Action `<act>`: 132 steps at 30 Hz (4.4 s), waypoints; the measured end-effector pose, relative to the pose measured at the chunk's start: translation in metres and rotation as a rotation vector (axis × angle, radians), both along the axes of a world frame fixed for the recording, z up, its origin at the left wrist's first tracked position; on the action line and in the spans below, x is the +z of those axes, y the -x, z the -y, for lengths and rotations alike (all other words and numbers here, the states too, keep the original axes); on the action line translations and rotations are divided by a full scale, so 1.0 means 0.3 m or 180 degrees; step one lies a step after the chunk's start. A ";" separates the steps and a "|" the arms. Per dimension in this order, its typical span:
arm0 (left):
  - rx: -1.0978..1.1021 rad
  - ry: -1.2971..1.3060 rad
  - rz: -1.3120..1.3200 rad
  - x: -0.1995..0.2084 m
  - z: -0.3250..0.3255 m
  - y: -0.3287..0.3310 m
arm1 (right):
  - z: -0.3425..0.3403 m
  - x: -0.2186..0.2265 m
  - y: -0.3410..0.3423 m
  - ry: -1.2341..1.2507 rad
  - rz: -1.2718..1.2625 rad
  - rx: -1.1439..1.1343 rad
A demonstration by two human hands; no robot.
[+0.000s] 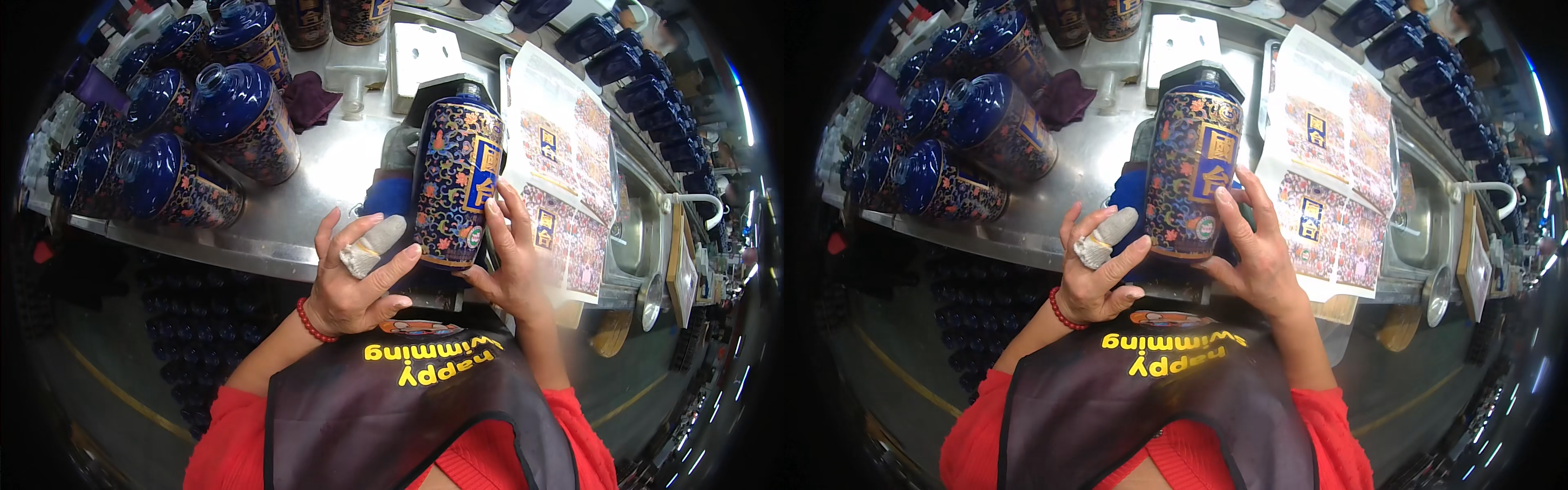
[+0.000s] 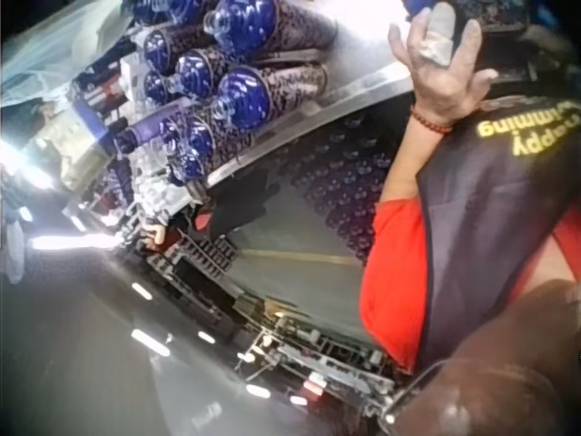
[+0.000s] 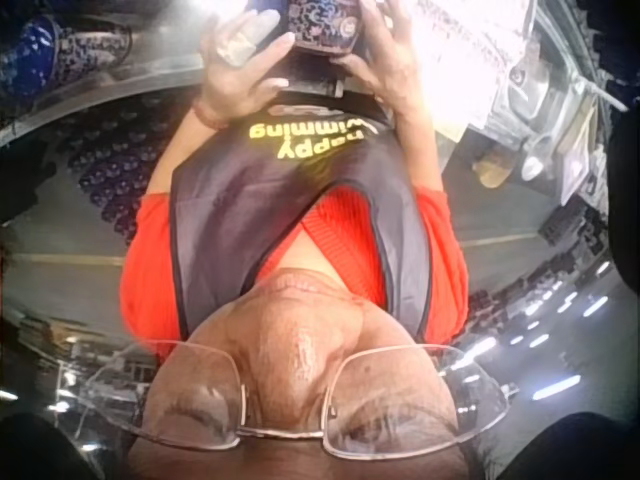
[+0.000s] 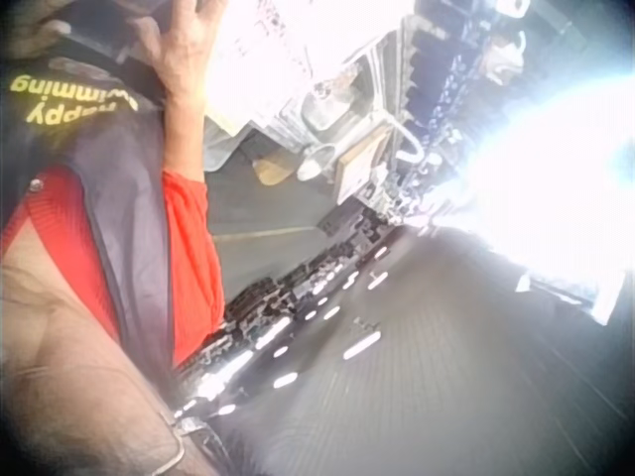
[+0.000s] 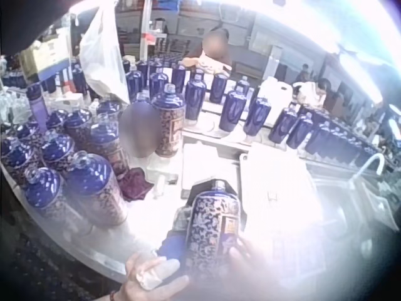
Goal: The person applies decorative stickers to a blue cylindrical container. They peel a sticker from a sheet, position it on the container, and smooth it with a green squeegee. The person repeats this process for multiple stickers, rotating the container to cover different sides.
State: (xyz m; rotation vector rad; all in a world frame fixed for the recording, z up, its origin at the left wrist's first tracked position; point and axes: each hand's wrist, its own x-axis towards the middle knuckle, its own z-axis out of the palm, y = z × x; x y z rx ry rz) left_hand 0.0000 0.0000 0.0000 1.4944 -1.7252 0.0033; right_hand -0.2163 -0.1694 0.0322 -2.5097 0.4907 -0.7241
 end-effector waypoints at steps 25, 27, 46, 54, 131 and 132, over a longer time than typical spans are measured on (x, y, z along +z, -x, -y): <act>0.0124 0.0254 -0.0514 0.108 0.266 -0.075 | 0.103 0.061 -0.042 -0.0512 0.0088 -0.0277; 0.0206 0.0146 -0.0419 0.115 0.302 -0.083 | 0.128 0.064 -0.057 -0.0415 0.0079 -0.0231; 0.0173 -0.0193 -0.0484 0.109 0.356 -0.096 | 0.193 0.044 -0.071 -0.0721 0.0081 -0.0162; -0.0348 -0.0571 -0.0084 0.183 0.182 -0.013 | 0.171 0.027 -0.033 -0.0890 0.0226 -0.0283; -0.0156 -0.0499 0.0320 0.060 0.161 -0.002 | 0.169 0.106 -0.121 -0.0300 0.0453 -0.0452; -0.0139 -0.0509 0.0350 0.059 0.161 -0.003 | 0.170 0.108 -0.124 -0.0318 0.0448 -0.0500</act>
